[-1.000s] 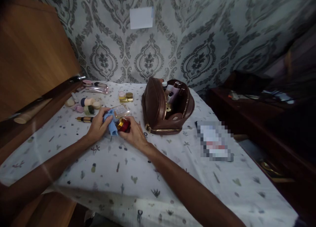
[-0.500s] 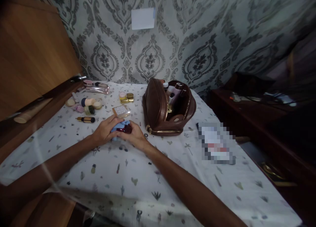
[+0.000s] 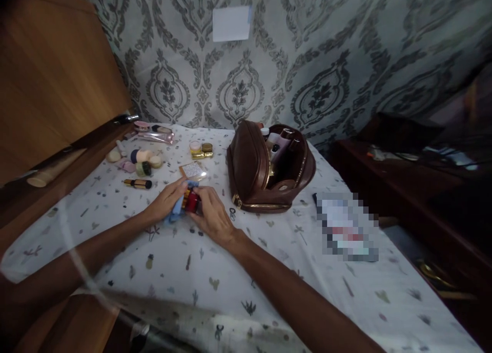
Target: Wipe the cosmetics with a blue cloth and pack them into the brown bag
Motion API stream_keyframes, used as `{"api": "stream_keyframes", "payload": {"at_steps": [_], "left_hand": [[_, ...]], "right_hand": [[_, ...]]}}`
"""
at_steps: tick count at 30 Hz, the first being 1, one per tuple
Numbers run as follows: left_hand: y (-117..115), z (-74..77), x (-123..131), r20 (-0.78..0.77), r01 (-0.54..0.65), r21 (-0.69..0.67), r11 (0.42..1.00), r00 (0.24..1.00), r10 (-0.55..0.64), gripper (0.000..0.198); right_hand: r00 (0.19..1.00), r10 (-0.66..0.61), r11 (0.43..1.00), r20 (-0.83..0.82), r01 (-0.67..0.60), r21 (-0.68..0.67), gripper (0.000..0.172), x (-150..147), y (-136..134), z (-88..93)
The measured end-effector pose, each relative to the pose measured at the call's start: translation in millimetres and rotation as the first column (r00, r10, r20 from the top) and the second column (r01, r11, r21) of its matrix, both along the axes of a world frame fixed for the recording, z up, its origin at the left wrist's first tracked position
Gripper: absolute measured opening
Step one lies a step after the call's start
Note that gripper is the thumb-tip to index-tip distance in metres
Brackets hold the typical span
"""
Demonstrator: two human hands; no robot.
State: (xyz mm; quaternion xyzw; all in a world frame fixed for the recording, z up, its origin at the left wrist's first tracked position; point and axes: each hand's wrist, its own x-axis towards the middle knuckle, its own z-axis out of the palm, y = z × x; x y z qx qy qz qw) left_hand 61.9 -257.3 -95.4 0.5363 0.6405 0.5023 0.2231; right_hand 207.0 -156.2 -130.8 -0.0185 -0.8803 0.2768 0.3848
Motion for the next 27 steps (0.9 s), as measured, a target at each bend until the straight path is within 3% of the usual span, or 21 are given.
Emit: {"api": "stream_keyframes", "payload": {"at_steps": [4,10,14,19,22,27], "left_hand": [[2.6,-1.8,-0.5,0.161,-0.036,0.064,0.997,0.987,0.025,0.053],[-1.1,-0.5,2.4,0.041,-0.091,0.136,0.987,0.995,0.086,0.053],[-1.9,-0.6,3.7,0.053,-0.087,0.146,0.985,0.995,0.08,0.05],[2.3,-1.2,5.2,0.305,0.002,0.093,0.996,0.952,-0.03,0.051],[3.3,-1.2,4.8,0.39,-0.008,0.087,0.996,0.92,-0.026,0.049],[4.1,-3.2,1.1,0.326,-0.04,0.099,0.994,0.945,0.006,0.051]], "right_hand": [[0.997,-0.045,0.998,-0.055,0.043,-0.039,0.045,-3.7,-3.6,1.0],[0.993,-0.119,0.982,0.016,0.12,-0.148,0.044,-3.6,-3.4,7.7],[0.999,-0.049,0.955,0.016,0.051,-0.293,0.056,-4.4,0.6,8.5],[0.997,0.068,0.886,-0.035,-0.076,-0.458,0.063,-7.6,2.2,3.2],[0.996,0.09,0.905,-0.024,-0.092,-0.415,0.06,-6.3,0.0,3.4],[0.999,0.033,0.972,0.024,-0.027,-0.233,0.054,-2.5,-4.6,8.1]]}}
